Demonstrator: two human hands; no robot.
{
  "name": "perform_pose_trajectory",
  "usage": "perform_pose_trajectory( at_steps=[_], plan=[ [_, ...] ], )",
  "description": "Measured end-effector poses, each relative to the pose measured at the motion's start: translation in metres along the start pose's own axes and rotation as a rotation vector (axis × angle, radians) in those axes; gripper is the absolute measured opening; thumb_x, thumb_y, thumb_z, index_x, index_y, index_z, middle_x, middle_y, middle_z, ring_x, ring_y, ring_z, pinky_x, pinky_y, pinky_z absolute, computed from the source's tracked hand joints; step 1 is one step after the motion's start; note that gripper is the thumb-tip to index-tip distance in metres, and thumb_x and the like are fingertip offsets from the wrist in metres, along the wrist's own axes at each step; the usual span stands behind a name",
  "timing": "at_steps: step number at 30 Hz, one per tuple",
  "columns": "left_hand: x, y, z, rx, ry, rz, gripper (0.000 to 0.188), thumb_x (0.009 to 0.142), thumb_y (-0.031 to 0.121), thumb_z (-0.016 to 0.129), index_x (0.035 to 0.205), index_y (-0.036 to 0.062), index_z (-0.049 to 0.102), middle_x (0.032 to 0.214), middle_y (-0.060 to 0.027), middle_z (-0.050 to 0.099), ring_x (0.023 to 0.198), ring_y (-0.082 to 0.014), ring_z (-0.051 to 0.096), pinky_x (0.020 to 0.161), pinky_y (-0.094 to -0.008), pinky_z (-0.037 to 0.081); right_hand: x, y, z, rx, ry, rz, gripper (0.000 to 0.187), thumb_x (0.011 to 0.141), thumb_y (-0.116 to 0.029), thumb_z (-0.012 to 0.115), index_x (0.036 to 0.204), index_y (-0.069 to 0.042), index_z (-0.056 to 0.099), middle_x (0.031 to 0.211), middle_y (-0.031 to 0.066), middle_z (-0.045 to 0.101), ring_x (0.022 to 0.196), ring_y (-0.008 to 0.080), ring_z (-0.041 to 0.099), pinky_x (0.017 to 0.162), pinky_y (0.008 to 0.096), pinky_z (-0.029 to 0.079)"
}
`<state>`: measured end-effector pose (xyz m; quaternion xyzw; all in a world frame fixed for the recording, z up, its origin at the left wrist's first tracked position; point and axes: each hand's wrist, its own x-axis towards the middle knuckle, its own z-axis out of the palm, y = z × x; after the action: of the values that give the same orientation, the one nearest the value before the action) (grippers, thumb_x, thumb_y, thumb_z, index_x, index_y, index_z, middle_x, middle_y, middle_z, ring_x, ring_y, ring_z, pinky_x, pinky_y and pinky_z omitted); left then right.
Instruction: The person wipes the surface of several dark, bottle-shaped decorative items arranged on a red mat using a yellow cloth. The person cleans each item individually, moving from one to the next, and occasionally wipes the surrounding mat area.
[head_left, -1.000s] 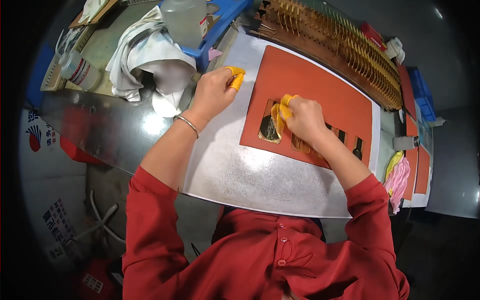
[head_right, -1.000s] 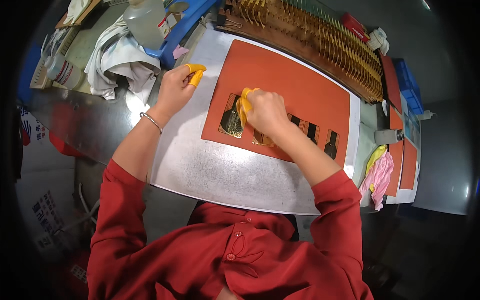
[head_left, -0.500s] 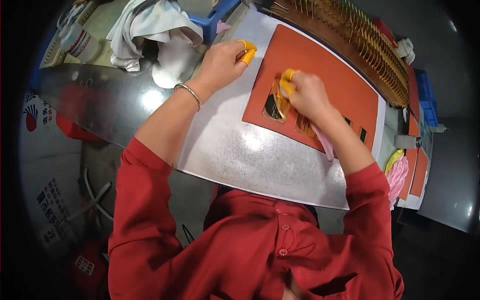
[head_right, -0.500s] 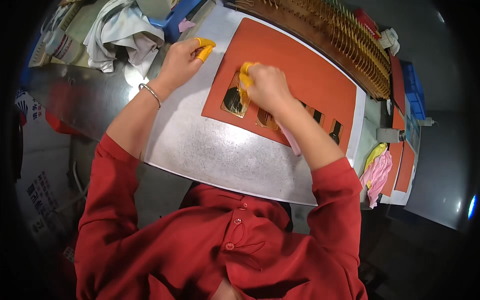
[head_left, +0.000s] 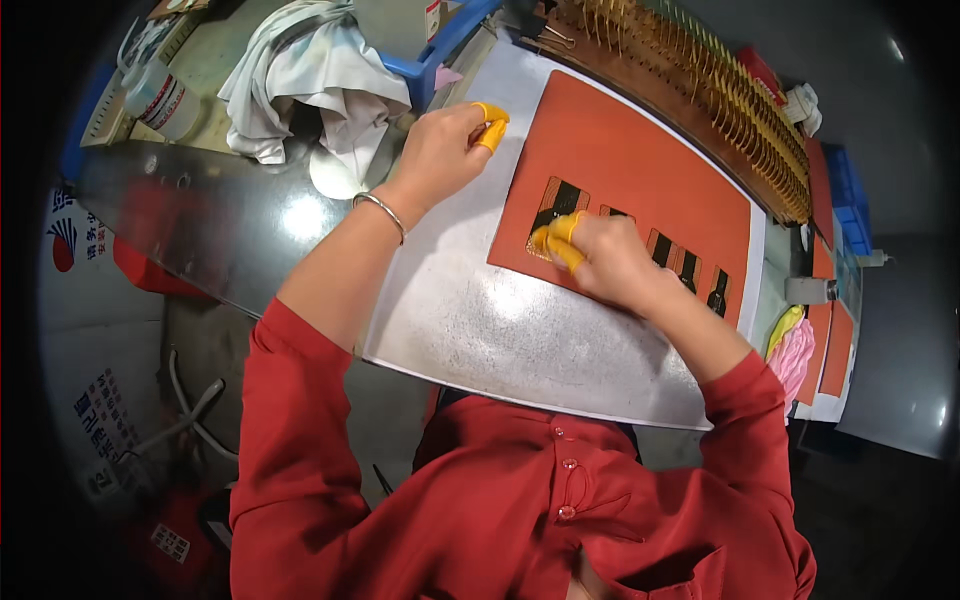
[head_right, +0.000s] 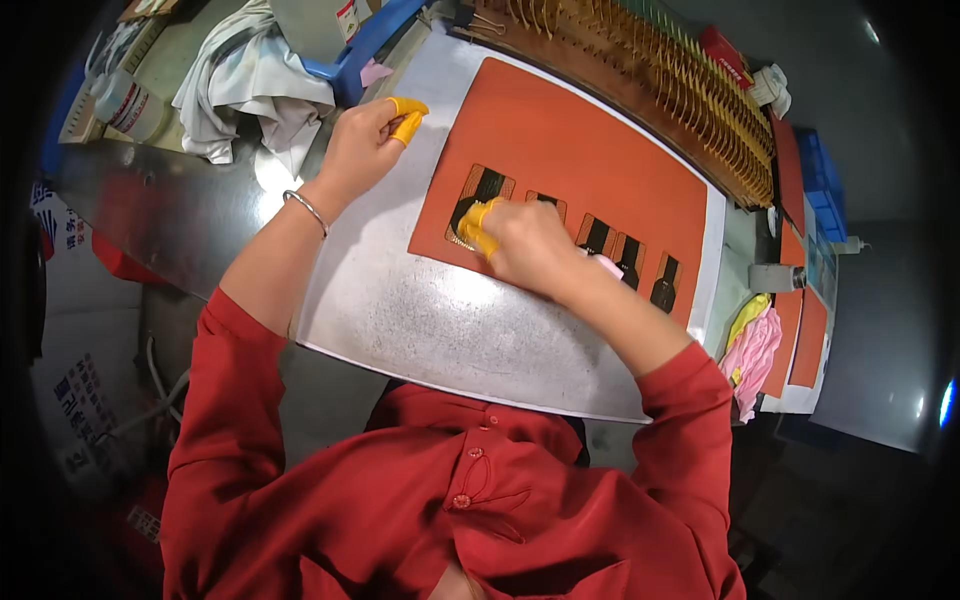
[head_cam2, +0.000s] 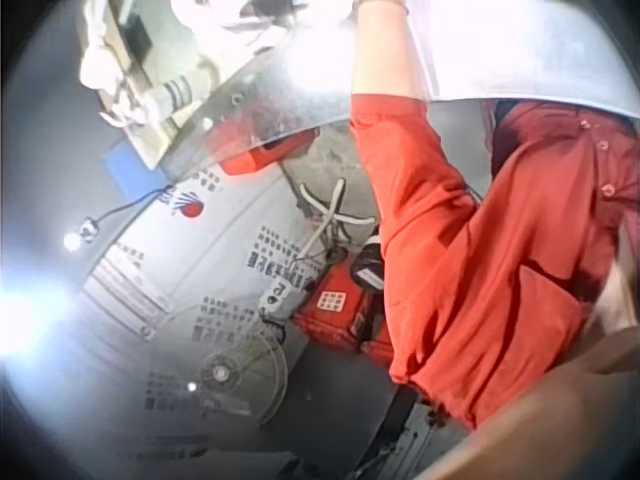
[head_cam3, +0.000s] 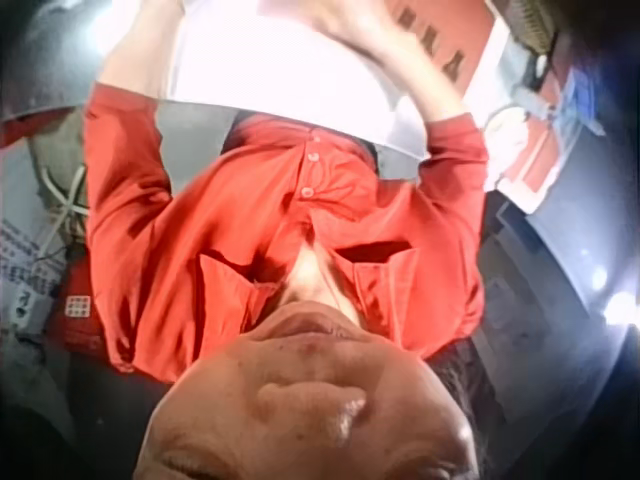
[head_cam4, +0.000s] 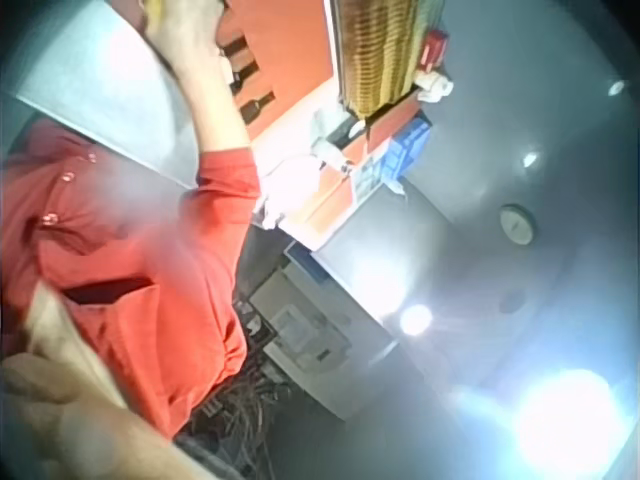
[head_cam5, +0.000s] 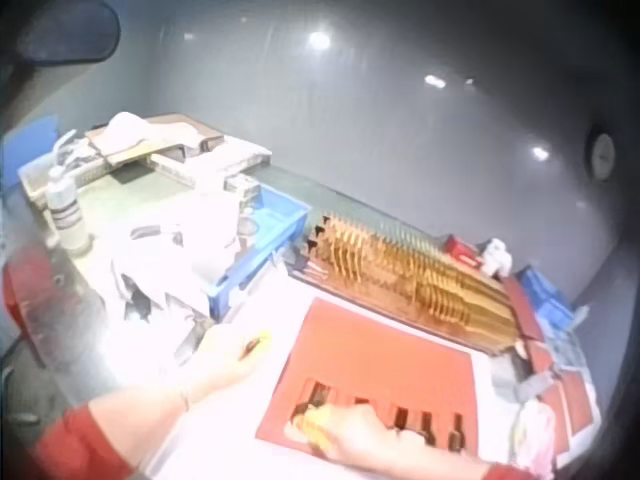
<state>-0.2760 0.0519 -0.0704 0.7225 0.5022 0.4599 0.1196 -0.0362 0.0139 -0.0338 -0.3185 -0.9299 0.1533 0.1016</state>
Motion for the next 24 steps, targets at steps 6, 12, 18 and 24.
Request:
perform_pose_trajectory(
  at_steps=[6, 12, 18, 24],
  plan=[
    [0.002, 0.007, 0.002, 0.044, -0.049, 0.023, 0.016, 0.080, 0.005, 0.060, 0.094, 0.0010, 0.065, 0.072, -0.0118, 0.060, 0.054, -0.0199, 0.051, 0.050, -0.0295, 0.040, 0.022, 0.025, -0.024, -0.025, 0.060, 0.285, 0.015, 0.077, -0.014, 0.064, 0.088, -0.003, 0.062, 0.078, 0.0160, 0.062, 0.068, 0.0327, 0.061, 0.059, 0.0392, 0.049],
    [0.002, 0.006, 0.001, -0.002, -0.031, -0.003, 0.016, 0.079, 0.004, 0.060, 0.094, 0.0012, 0.065, 0.074, -0.0127, 0.060, 0.055, -0.0197, 0.051, 0.051, -0.0296, 0.041, -0.008, -0.009, -0.002, -0.001, -0.056, -0.045, 0.014, 0.073, -0.012, 0.066, 0.086, -0.008, 0.066, 0.070, 0.0113, 0.060, 0.064, 0.0286, 0.061, 0.057, 0.0384, 0.049],
    [0.004, 0.010, 0.001, 0.029, -0.073, -0.042, 0.014, 0.079, 0.004, 0.060, 0.092, 0.0018, 0.065, 0.072, -0.0145, 0.059, 0.056, -0.0237, 0.052, 0.052, -0.0311, 0.041, 0.026, 0.017, -0.011, -0.077, 0.091, 0.157, 0.008, 0.071, -0.009, 0.059, 0.070, -0.001, 0.059, 0.073, 0.0164, 0.061, 0.064, 0.0349, 0.061, 0.056, 0.0438, 0.048],
    [0.008, 0.018, -0.002, 0.065, -0.004, 0.097, 0.014, 0.079, 0.004, 0.061, 0.093, 0.0013, 0.065, 0.076, -0.0142, 0.062, 0.060, -0.0248, 0.057, 0.056, -0.0302, 0.045, -0.043, -0.026, -0.007, 0.063, 0.038, -0.002, 0.010, 0.075, -0.008, 0.058, 0.078, 0.001, 0.058, 0.067, 0.0149, 0.059, 0.056, 0.0271, 0.059, 0.053, 0.0402, 0.047]
  ],
)
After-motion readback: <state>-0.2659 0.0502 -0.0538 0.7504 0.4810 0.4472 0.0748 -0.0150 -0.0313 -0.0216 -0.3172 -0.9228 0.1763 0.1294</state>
